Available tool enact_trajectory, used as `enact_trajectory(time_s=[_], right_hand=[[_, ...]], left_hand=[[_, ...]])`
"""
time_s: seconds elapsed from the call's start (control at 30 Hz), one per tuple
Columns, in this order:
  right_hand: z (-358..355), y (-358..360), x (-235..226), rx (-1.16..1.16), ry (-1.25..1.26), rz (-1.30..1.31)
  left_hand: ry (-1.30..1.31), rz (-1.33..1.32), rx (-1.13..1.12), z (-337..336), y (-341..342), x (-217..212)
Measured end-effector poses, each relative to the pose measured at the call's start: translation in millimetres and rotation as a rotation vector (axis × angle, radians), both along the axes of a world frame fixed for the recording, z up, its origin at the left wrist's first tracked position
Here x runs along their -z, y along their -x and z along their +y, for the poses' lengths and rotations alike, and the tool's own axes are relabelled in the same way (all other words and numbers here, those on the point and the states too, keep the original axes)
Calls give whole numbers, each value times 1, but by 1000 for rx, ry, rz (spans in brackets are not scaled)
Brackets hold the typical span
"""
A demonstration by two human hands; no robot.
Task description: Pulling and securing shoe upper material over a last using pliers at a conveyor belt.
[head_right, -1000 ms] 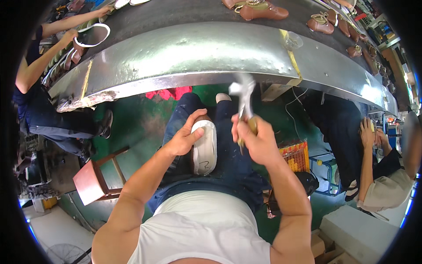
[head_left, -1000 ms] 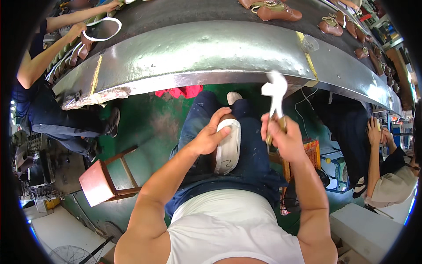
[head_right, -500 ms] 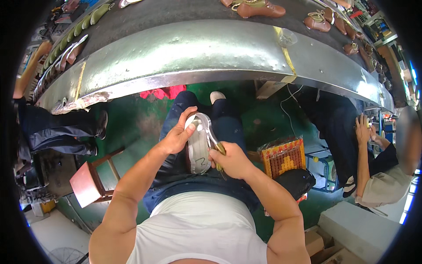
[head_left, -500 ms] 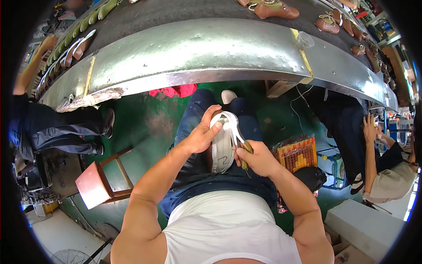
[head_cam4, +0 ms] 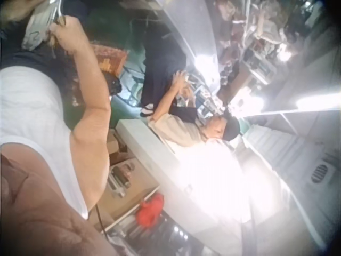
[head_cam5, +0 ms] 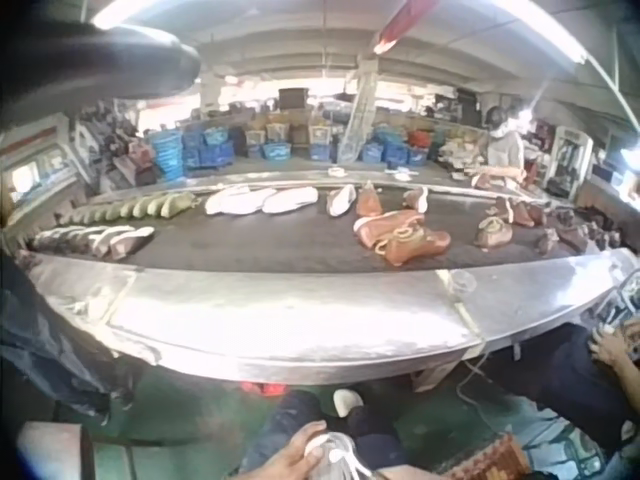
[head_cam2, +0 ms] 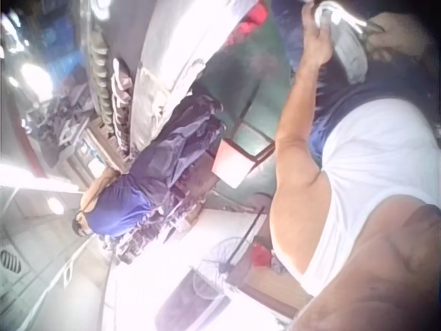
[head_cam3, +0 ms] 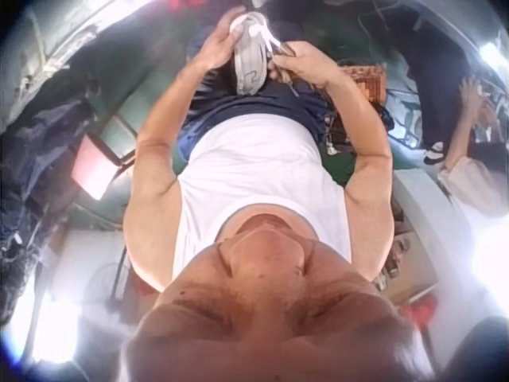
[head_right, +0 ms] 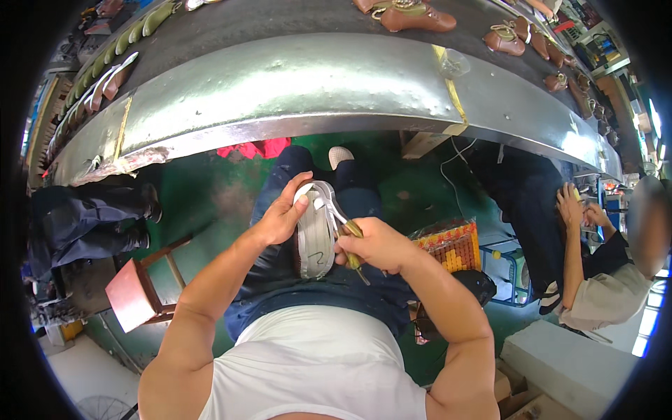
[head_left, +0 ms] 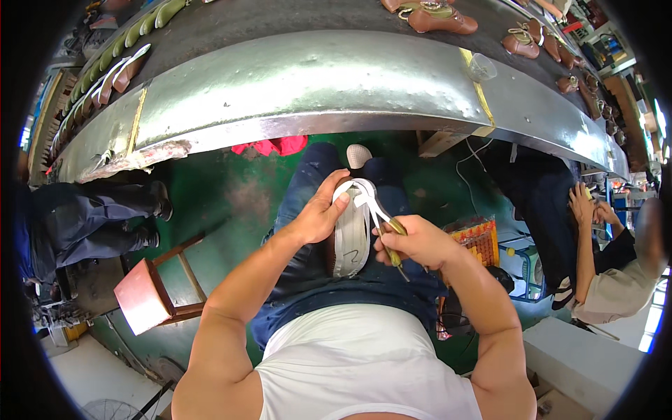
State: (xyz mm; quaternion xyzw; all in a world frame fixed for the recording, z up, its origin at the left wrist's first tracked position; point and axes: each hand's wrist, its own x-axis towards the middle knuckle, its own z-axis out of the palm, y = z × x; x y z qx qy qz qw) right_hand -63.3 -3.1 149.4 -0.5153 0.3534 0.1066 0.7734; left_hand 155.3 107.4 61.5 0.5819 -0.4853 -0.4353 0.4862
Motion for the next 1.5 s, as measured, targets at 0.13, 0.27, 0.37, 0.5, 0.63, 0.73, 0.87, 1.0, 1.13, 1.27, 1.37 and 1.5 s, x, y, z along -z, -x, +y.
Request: enact_trajectory(time_s=[0.13,0.27,0.37,0.5,0.63,0.73,0.87,1.0,1.13,1.27,1.37,1.5], right_hand=[[-9,-10,25,-204,389,111],[9,-26,105,14,1236,-238],[11,-26,104,30,1175,-235],[13,-13,75,-23,1055,-123],[8,5,54,-27,865,-23],[8,15,42,-39,768,29],[6,18,36,-40,622,5],[-2,11,17,-110,642,67],[-25,10,-6,-228,617,185],[-41,5,3,-235,466,161],[-29,3,30,-253,656,163],[-11,6,69,-44,834,33]], left_hand=[[-68,-144,-40,-8,-13,3],[-65,276,1,-12,-42,25],[-199,492,162,-18,-63,7],[-143,483,47,-18,-33,12],[-94,244,-44,-25,-6,4],[-97,87,-67,-25,-1,7],[-90,180,-53,-28,9,11],[-119,12,-18,-33,12,6],[-91,-11,40,-35,15,6],[-122,-107,93,-39,11,2],[-132,23,62,-39,4,14],[-158,338,70,-48,-5,21]])
